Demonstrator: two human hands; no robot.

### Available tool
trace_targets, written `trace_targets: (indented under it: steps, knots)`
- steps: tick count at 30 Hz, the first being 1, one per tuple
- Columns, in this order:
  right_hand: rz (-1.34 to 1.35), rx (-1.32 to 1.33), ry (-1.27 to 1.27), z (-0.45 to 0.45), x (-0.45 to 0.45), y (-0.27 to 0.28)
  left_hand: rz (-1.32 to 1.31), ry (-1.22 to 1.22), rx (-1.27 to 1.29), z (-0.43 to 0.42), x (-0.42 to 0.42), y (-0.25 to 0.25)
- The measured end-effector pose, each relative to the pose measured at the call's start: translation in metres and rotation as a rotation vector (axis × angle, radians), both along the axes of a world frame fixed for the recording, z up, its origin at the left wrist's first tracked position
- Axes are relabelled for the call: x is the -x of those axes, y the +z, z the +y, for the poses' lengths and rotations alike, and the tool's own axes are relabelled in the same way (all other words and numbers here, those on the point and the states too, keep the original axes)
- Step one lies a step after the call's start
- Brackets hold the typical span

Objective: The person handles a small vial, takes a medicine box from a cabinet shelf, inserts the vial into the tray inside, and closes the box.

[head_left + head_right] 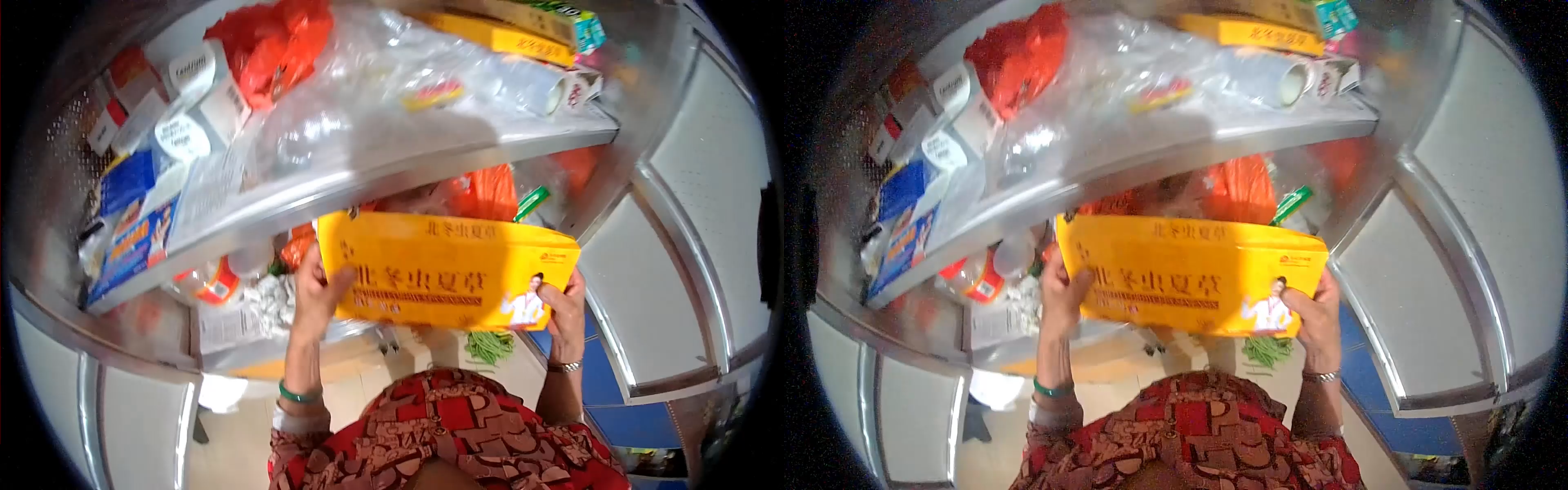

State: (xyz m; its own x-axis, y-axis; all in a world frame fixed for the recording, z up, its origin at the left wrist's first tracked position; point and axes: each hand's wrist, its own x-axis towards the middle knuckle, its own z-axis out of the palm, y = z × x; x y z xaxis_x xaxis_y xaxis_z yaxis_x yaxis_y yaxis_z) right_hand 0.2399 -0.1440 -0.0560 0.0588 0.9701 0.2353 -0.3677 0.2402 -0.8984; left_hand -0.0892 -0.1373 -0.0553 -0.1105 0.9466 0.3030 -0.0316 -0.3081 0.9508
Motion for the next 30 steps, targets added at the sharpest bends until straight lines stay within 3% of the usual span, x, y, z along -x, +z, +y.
trace_targets:
  steps: [5, 7, 11, 15, 18, 20, 21, 23, 26, 30]
  knots:
    - [0.152, -0.101, 0.062, -0.022, -0.042, 0.004, -0.059, -0.091, -0.081, -0.043, -0.033, 0.046]
    - [0.441, -0.015, 0.172, -0.036, -0.045, 0.008, -0.101, -0.195, -0.183, -0.053, -0.032, 0.063]
    - [0.482, -0.077, 0.22, -0.034, -0.06, 0.002, -0.121, -0.149, -0.164, -0.071, -0.034, 0.111]
    - [0.456, -0.089, 0.242, -0.025, -0.024, 0.079, -0.142, 0.126, -0.322, -0.053, -0.026, 0.15]
    - [0.393, -0.021, 0.097, -0.022, 0.006, 0.137, -0.182, -0.046, -0.399, -0.037, -0.003, 0.187]
    - [0.381, -0.074, 0.269, -0.009, 0.01, 0.164, -0.262, -0.142, -0.246, -0.038, 0.001, 0.213]
    - [0.356, -0.081, 0.334, 0.002, 0.002, 0.171, -0.242, -0.074, -0.309, -0.031, 0.0, 0.221]
    - [0.386, -0.116, 0.43, 0.025, 0.007, 0.19, 0.096, 0.123, -0.383, -0.015, 0.02, 0.235]
    - [0.353, -0.218, 0.43, 0.057, 0.014, 0.212, 0.606, 0.507, -0.695, 0.011, 0.031, 0.243]
    - [0.449, -0.214, 0.187, 0.093, 0.031, 0.235, 1.15, 0.317, -1.064, -0.006, -0.024, 0.255]
